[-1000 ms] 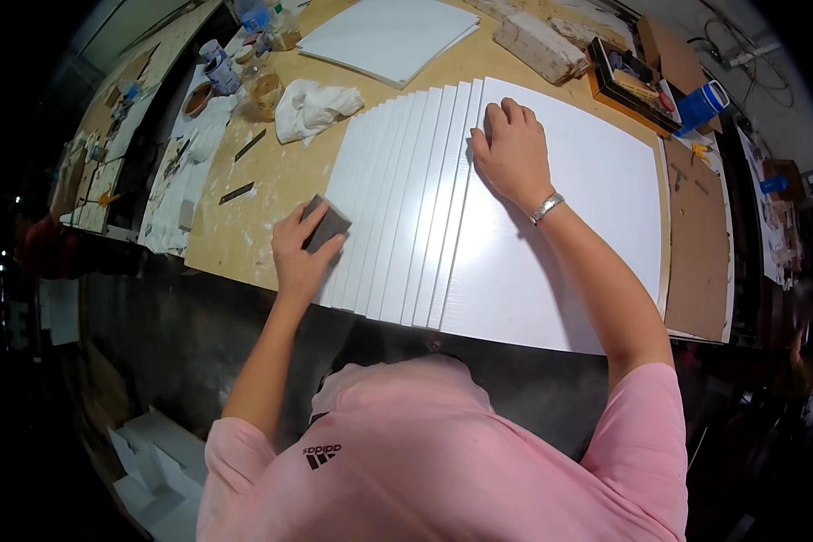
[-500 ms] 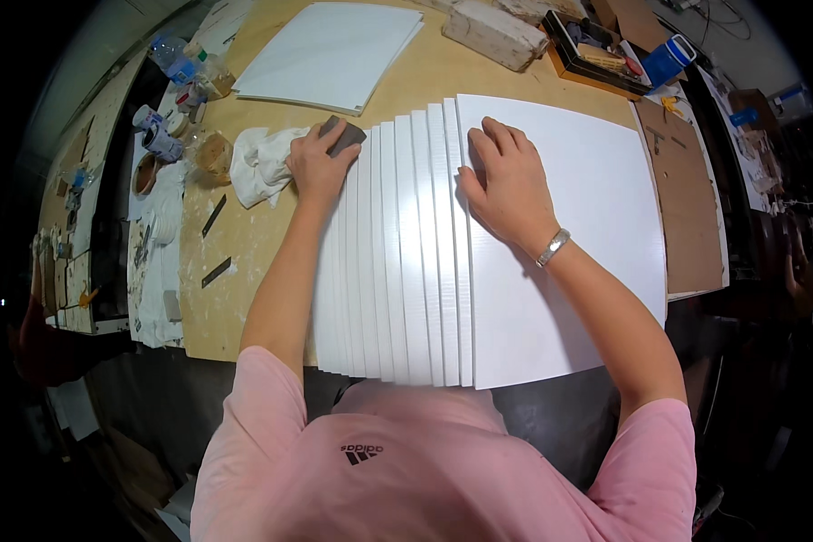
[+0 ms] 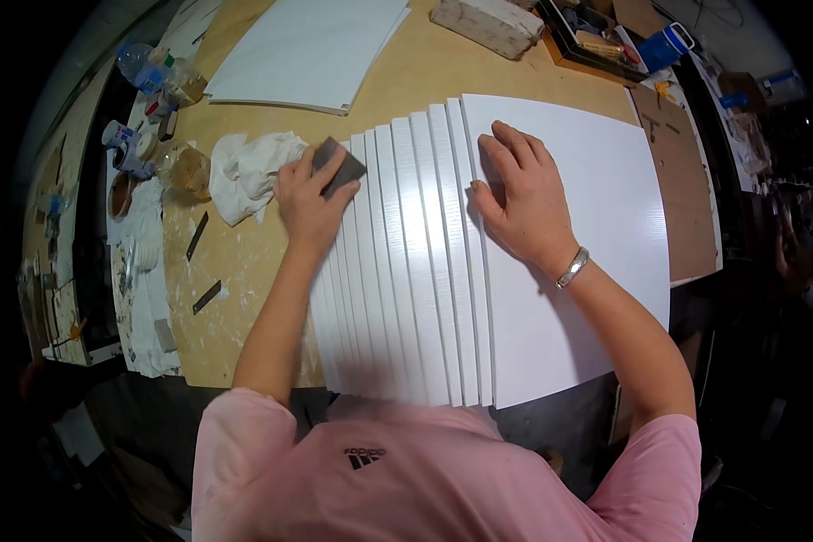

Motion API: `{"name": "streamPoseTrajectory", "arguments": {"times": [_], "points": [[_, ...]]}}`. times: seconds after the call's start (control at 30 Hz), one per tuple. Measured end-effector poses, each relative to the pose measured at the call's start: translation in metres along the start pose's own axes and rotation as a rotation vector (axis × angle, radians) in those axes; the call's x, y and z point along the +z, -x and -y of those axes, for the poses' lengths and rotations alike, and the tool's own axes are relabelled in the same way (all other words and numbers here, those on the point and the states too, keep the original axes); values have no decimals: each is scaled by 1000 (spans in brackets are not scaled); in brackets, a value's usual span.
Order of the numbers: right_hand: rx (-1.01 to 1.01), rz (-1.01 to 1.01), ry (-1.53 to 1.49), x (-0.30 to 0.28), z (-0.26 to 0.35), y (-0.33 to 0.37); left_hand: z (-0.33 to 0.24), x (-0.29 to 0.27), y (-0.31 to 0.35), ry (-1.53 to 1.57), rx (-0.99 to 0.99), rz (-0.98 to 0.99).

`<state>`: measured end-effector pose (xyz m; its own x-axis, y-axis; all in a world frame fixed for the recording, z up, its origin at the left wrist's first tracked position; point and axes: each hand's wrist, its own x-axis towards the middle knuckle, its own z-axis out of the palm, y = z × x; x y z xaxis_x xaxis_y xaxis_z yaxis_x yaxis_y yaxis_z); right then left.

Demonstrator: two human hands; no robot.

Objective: The person aligns a stack of white slats on a workbench and uses a sanding block to smooth the edges. They then apply a white substance to the slats using a small tool and wipe the surface with a cloth.

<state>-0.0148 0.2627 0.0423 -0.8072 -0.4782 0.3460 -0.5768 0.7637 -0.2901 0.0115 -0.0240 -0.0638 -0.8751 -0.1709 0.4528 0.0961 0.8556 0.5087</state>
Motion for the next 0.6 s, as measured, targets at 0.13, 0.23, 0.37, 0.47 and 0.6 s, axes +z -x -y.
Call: {"name": "streamPoseTrajectory", "arguments": {"times": [0.13, 0.23, 0.37, 0.47, 0.6], "points": [[-10, 10, 5, 0, 1, 0, 5, 3, -3, 30, -20, -41], [-25, 11, -12, 2, 5, -2, 13, 10, -38, -42, -48, -107], [4, 5, 4, -1, 2, 0, -3, -8, 5, -37, 32, -14], [-17, -12, 12, 2, 0, 2, -3, -14, 37, 65, 49, -27], [-30, -2, 8, 0, 6, -2, 10, 3, -14, -35, -40, -70]]}}
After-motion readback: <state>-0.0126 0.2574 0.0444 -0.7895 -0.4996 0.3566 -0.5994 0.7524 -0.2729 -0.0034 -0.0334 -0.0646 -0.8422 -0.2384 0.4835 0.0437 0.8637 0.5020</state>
